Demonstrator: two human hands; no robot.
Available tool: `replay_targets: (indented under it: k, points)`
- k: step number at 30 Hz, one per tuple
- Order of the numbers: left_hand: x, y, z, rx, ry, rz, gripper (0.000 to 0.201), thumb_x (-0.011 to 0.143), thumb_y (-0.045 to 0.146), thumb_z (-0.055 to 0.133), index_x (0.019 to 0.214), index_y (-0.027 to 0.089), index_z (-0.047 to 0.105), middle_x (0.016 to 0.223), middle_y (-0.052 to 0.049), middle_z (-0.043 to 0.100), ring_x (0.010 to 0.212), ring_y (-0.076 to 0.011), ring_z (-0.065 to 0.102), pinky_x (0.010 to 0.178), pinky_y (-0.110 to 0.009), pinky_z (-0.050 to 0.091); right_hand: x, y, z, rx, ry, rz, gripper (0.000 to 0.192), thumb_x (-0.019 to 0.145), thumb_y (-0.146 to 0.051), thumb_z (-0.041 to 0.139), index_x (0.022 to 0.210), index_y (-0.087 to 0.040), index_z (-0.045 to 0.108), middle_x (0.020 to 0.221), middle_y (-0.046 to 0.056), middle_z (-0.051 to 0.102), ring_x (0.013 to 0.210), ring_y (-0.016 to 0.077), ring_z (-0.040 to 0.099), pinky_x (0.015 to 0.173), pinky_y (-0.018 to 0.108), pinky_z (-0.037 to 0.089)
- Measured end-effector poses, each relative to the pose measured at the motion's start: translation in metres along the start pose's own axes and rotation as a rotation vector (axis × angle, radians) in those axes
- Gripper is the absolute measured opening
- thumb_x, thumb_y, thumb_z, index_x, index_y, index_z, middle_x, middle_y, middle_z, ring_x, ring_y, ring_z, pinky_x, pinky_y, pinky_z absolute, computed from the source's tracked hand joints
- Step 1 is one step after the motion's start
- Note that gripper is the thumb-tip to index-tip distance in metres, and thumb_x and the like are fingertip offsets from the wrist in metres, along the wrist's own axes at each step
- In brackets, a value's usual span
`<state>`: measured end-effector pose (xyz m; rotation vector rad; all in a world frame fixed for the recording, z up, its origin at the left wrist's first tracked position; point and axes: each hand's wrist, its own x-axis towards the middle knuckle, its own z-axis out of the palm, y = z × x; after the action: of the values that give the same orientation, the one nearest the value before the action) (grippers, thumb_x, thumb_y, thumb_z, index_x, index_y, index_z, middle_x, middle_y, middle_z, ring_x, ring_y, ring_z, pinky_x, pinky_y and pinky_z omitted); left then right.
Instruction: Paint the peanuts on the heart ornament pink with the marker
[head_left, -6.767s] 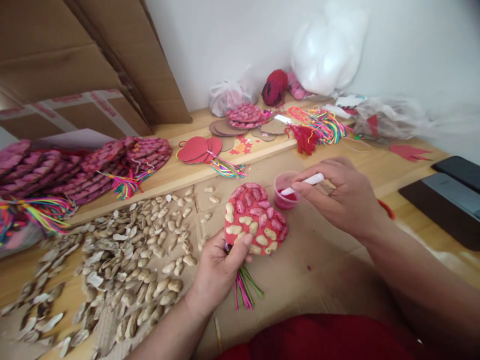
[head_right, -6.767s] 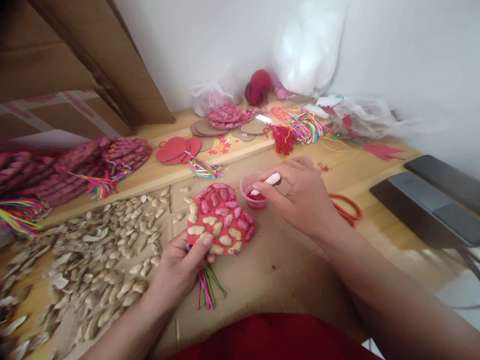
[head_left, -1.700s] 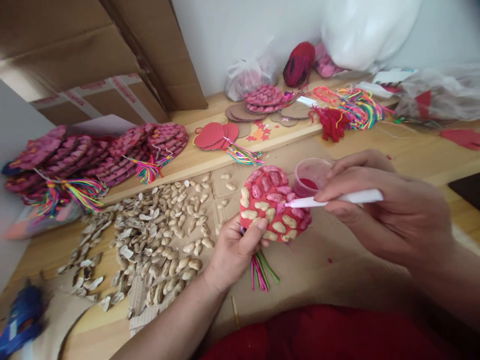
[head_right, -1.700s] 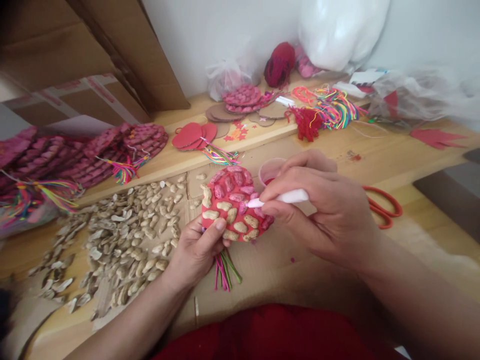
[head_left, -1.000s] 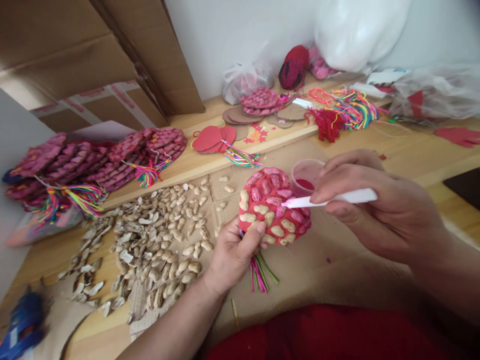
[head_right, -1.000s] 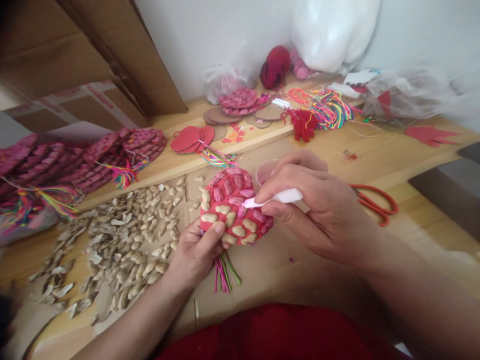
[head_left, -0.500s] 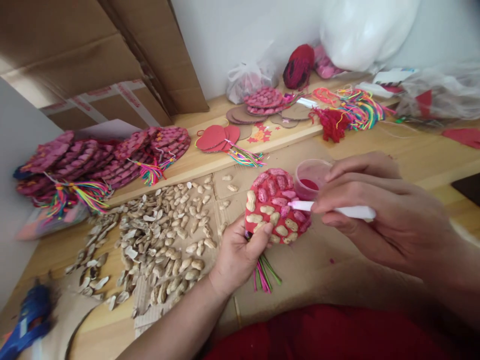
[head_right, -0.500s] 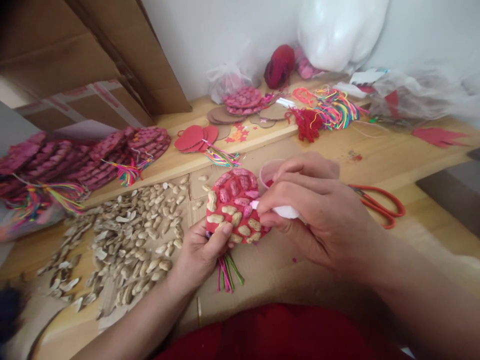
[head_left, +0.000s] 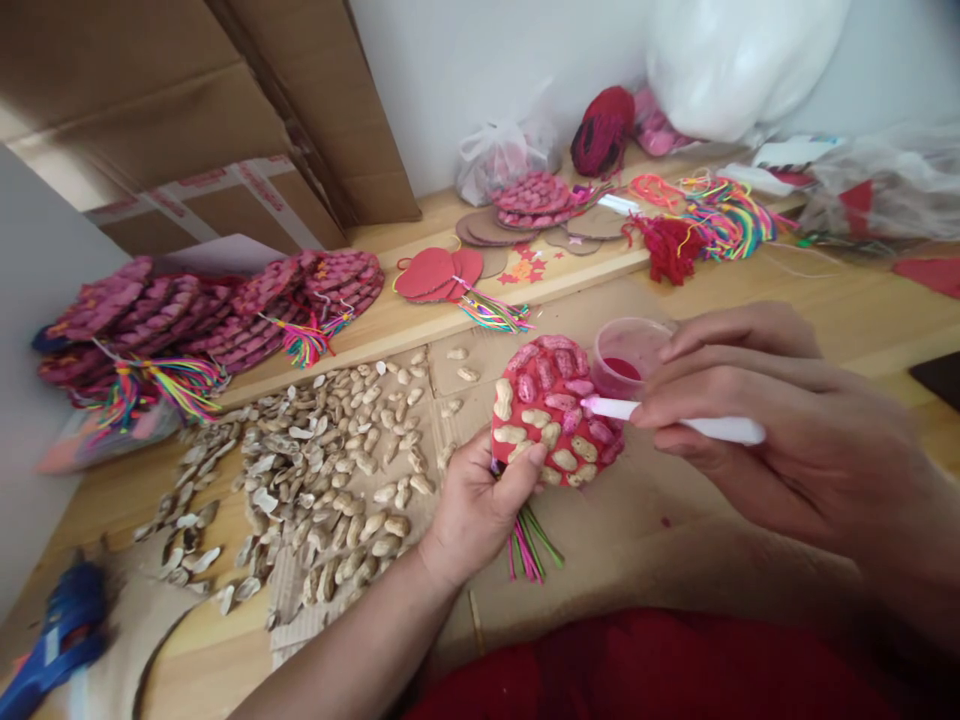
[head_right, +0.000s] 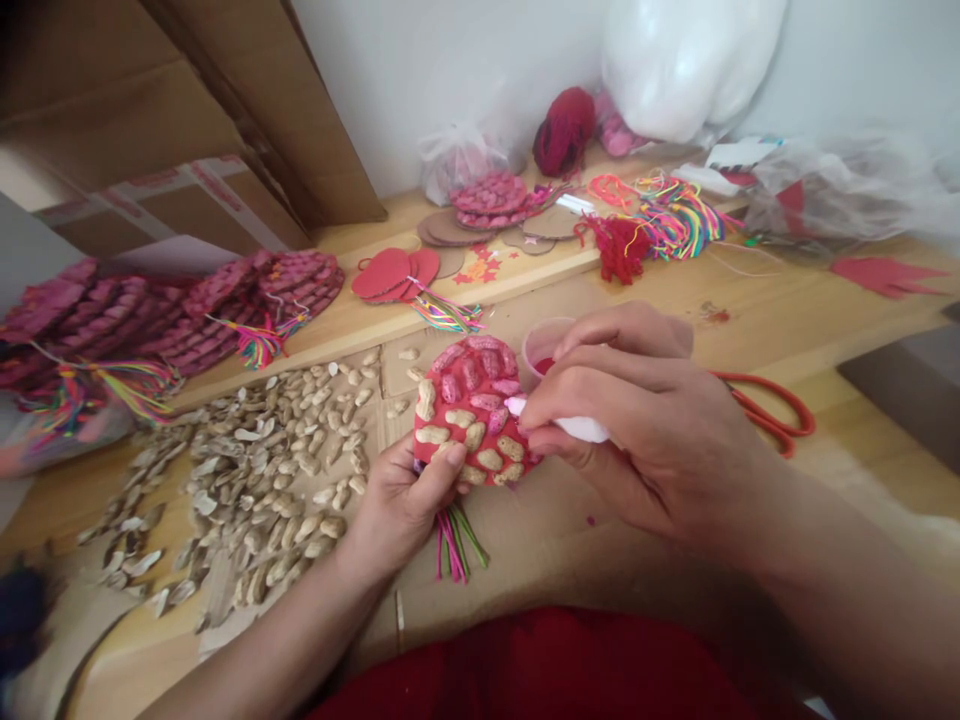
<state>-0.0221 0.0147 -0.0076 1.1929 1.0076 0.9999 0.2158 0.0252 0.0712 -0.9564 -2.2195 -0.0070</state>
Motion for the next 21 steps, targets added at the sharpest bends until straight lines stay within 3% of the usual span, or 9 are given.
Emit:
replay_targets:
  k: [8,14,21]
  points:
    - [-0.0004,0.0002,-0.0002,0.026,-0.003,0.025,0.032,0.094,0.043,0.068,0.077,0.017,0.064,0.070,0.001,0.060,0.062,-0.0112,0.049,0.061,-0.022,0.044,-0.0001,-0.0018,0.0015,0.003,-0.038,-0.029,0.005,0.092,-0.033,0.065,0.097,-0.032,0.065,0.091,-0.001,0.074,0.110,0.0246,0.061,0.095,0.044,0.049]
    - [-0.0002,0.0021,0.0002,0.020,-0.001,0.029,0.030,0.094,0.042,0.069,0.079,0.017,0.065,0.071,0.001,0.061,0.063,-0.0107,0.050,0.063,-0.021,0.045,-0.0009,-0.0018,-0.0026,0.028,-0.010,-0.038,0.005,0.093,-0.033,0.065,0.097,-0.030,0.065,0.089,-0.002,0.074,0.107,0.0220,0.061,0.097,0.039,0.049]
    - [0.0001,0.0009,-0.0004,0.017,-0.002,-0.007,0.033,0.094,0.044,0.068,0.078,0.017,0.063,0.070,0.001,0.060,0.061,-0.0104,0.049,0.061,-0.021,0.044,-0.0017,-0.0004,0.0001,0.035,-0.093,-0.047,0.009,0.092,-0.027,0.061,0.100,-0.031,0.065,0.094,0.000,0.073,0.114,0.0242,0.059,0.098,0.044,0.047]
